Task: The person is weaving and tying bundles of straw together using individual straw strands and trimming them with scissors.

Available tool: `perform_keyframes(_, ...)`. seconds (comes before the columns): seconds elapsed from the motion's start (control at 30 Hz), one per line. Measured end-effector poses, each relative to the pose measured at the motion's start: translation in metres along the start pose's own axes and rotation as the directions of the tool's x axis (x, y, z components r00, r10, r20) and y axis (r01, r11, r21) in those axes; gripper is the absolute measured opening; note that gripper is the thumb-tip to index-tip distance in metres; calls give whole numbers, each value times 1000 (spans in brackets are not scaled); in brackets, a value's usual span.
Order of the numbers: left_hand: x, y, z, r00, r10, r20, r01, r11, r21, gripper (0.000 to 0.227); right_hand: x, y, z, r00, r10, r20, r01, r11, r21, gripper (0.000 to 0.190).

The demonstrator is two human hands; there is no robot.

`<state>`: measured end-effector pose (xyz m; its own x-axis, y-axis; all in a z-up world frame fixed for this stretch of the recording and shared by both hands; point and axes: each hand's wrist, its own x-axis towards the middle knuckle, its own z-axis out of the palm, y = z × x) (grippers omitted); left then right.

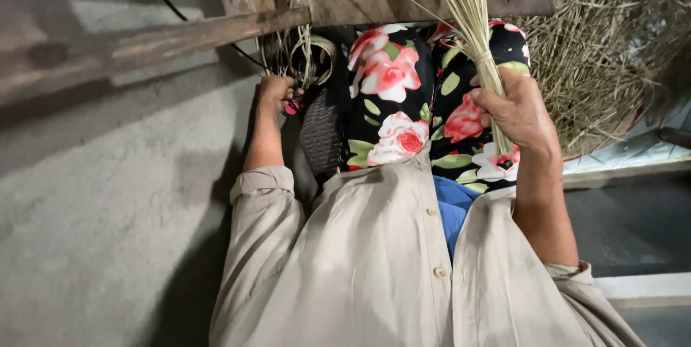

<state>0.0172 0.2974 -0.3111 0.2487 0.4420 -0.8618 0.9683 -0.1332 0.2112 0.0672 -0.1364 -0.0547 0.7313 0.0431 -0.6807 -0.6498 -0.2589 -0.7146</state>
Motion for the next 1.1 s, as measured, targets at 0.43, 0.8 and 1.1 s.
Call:
perform_keyframes(0.43, 38, 15, 33, 999, -47, -19, 41, 973, -225, 19, 4, -26, -5, 986, -12, 167, 2, 998, 58, 2)
perform_keyframes(0.8, 59, 2, 44, 986, 135, -94, -143, 986, -89, 18, 5, -18, 0, 996, -78, 42, 74, 994, 74, 11)
perform_keyframes(1.1, -145, 83, 10, 587, 739, -331, -772, 634, 47, 14, 2, -4, -12, 975, -176, 134, 139, 959, 247, 7)
